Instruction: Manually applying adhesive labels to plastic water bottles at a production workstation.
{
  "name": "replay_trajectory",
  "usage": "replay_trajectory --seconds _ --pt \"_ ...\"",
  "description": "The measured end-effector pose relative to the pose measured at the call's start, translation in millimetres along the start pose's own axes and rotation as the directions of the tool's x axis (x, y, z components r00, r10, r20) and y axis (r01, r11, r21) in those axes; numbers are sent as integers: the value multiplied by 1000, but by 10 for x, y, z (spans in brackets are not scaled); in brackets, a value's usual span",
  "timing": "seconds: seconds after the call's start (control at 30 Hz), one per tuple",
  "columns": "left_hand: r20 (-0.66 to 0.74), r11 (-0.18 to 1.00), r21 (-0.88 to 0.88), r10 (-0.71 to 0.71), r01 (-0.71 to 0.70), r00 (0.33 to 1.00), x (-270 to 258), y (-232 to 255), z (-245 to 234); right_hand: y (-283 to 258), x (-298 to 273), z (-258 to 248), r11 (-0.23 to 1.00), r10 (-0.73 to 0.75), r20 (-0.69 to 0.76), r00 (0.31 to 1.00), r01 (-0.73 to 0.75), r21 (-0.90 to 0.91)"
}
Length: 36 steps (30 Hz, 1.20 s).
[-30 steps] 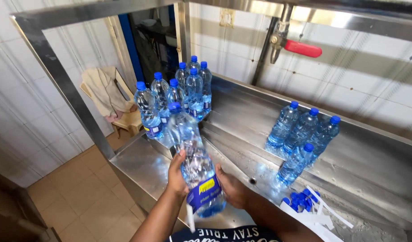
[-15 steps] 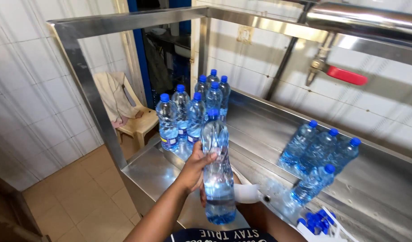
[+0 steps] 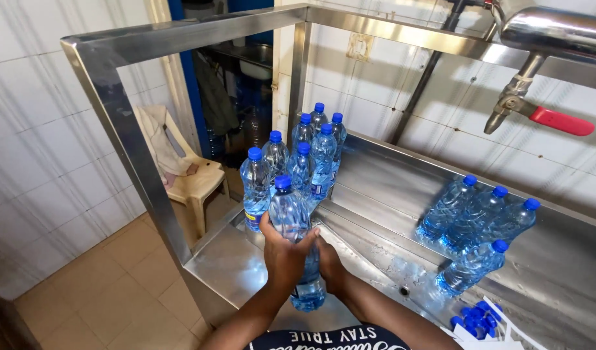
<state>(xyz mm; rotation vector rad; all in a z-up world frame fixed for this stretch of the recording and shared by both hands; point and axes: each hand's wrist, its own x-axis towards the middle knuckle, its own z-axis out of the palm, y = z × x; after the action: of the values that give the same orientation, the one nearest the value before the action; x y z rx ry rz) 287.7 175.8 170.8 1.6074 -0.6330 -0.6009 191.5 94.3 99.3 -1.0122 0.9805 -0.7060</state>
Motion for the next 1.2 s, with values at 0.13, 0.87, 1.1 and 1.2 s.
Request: replay_trajectory --seconds 0.13,0.87,1.1,1.2 --pt "432 882 -445 61 155 900 334 -195 -161 135 196 49 999 -1 -53 999 3 39" --pt "171 858 94 485 -504 858 1484 -1431 390 660 864 305 652 -611 99 786 569 -501" --pt "211 806 69 564 -587 799 1582 -1440 296 665 1014 336 577 -625 35 780 492 -653" --pt "-66 732 128 679 -669 731 1626 -1741 124 554 941 420 686 -560 -67 826 417 -597"
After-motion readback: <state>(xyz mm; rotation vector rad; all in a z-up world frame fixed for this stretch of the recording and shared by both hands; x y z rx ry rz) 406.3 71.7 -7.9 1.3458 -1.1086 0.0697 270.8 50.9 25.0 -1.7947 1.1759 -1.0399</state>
